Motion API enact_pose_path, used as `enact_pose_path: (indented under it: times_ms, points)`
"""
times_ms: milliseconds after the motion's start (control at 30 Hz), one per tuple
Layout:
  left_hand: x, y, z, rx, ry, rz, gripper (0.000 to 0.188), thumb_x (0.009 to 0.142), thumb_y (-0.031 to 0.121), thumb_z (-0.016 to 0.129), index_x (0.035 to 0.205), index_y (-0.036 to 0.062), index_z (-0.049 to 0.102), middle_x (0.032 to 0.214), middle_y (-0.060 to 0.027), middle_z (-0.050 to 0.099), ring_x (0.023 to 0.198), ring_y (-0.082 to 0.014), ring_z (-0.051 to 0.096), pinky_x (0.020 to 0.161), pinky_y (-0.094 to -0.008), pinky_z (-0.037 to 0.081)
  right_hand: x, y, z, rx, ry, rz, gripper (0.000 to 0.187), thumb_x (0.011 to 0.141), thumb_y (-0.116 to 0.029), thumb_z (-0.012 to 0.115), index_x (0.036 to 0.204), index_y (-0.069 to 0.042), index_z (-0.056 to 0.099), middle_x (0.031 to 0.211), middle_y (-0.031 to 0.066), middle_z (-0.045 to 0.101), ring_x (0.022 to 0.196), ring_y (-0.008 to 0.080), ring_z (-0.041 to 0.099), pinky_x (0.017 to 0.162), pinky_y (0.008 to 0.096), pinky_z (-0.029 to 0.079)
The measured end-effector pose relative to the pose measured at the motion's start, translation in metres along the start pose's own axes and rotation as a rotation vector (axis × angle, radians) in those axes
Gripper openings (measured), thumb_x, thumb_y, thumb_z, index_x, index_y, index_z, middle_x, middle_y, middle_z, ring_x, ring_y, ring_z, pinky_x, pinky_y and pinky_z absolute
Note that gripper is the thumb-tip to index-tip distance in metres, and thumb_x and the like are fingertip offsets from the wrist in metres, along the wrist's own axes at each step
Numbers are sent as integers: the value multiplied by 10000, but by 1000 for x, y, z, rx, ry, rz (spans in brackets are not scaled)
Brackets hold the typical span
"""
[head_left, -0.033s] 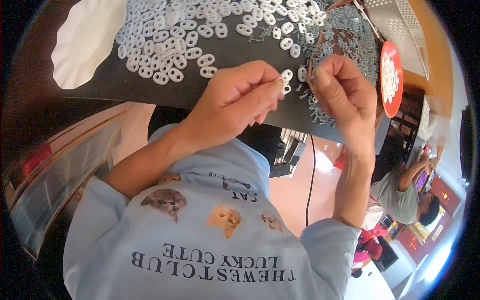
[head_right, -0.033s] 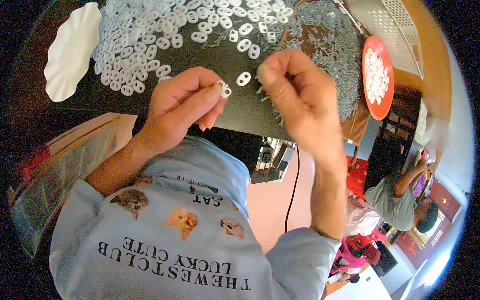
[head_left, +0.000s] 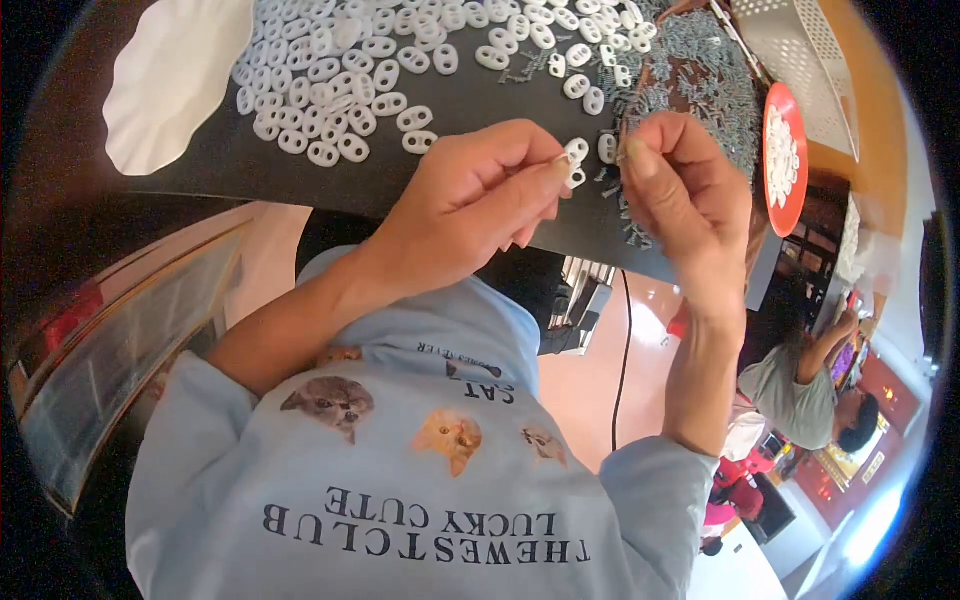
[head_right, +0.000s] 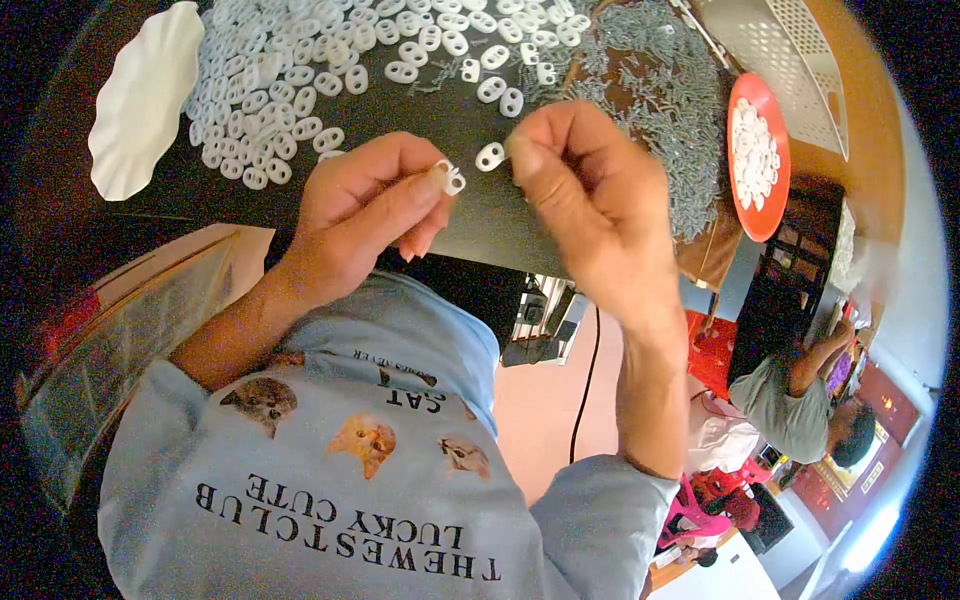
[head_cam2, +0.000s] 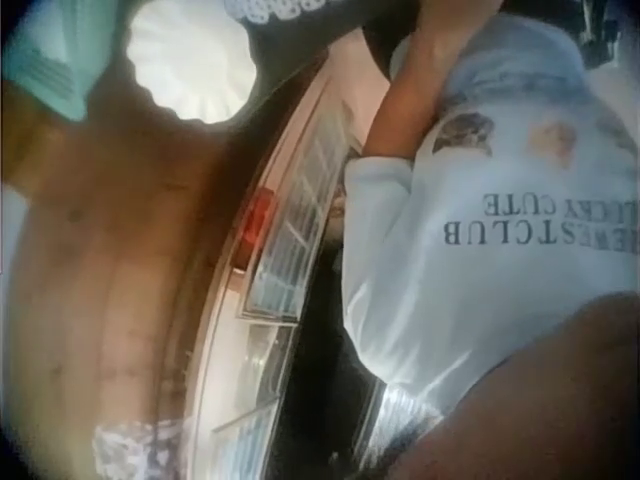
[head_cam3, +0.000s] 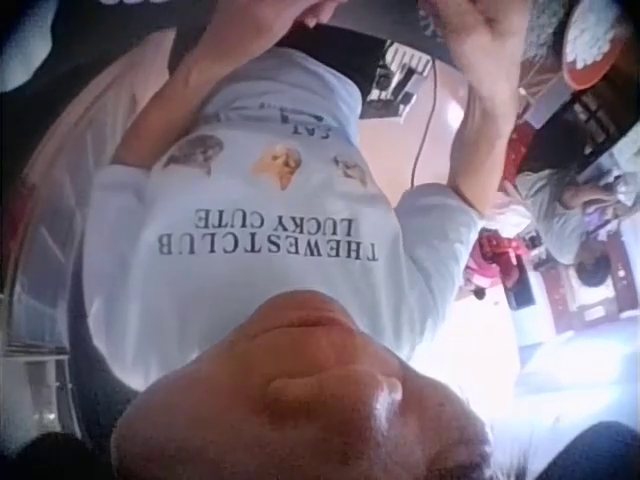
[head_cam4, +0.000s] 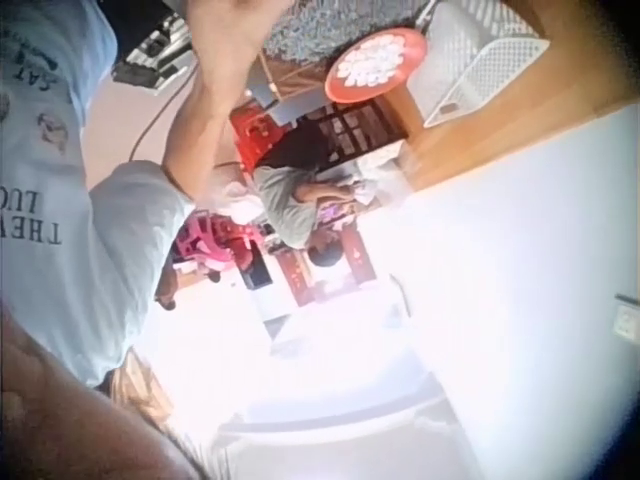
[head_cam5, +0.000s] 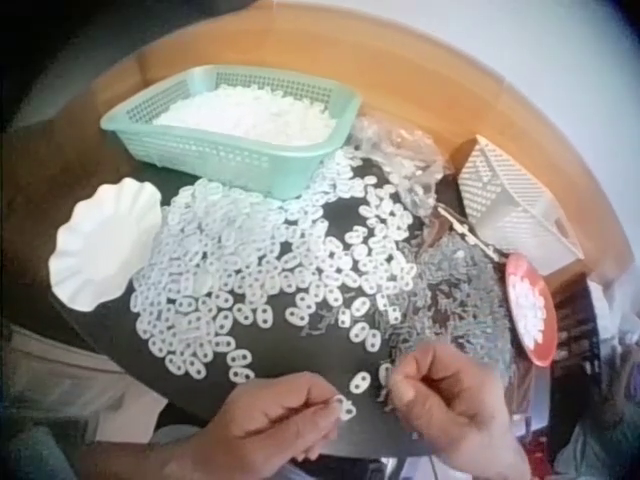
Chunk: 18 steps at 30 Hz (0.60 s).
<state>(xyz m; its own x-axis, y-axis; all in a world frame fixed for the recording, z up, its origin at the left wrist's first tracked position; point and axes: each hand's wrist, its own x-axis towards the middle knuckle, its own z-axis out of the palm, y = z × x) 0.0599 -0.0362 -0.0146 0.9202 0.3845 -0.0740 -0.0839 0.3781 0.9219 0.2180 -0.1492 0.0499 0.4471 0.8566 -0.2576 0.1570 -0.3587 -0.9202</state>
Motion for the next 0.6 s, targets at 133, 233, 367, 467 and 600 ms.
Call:
enact_pose_path:
  times_ms: [133,233,367,467,600]
  points:
    - [-1,1,-1,-48,-13,2,167,962,149,477,943,2,553,720,-20,539,563,-53,471,496,-193,379,-2,3,13,84,-41,-79,122,932,-109,556,930,13,547,794,-18,532,715,51,454,640,192,386]
    - [-2,-3,-2,-75,-24,17,170,962,157,483,941,4,555,716,-16,534,566,-51,467,500,-190,375,-2,2,19,101,-23,-91,121,933,-104,553,929,17,547,793,-18,536,733,53,457,653,191,387]
    - [-3,-4,-4,-98,-48,29,175,964,170,486,929,13,553,703,-7,524,571,-49,458,508,-187,369,-1,2,24,111,-37,-96,122,930,-103,561,934,19,546,798,-12,542,736,52,462,656,190,394]
    - [-3,-3,-5,-85,-61,6,178,967,178,482,924,19,550,694,-2,518,574,-48,457,509,-187,367,-2,0,25,96,-50,-89,123,931,-103,560,937,19,547,799,-10,546,731,50,464,649,190,398]
    - [-3,-4,-4,-105,-64,11,180,968,180,478,924,20,547,691,-2,517,574,-48,456,508,-187,366,-3,2,29,106,4,-82,121,931,-108,561,932,13,548,782,-19,539,711,42,458,622,188,396]
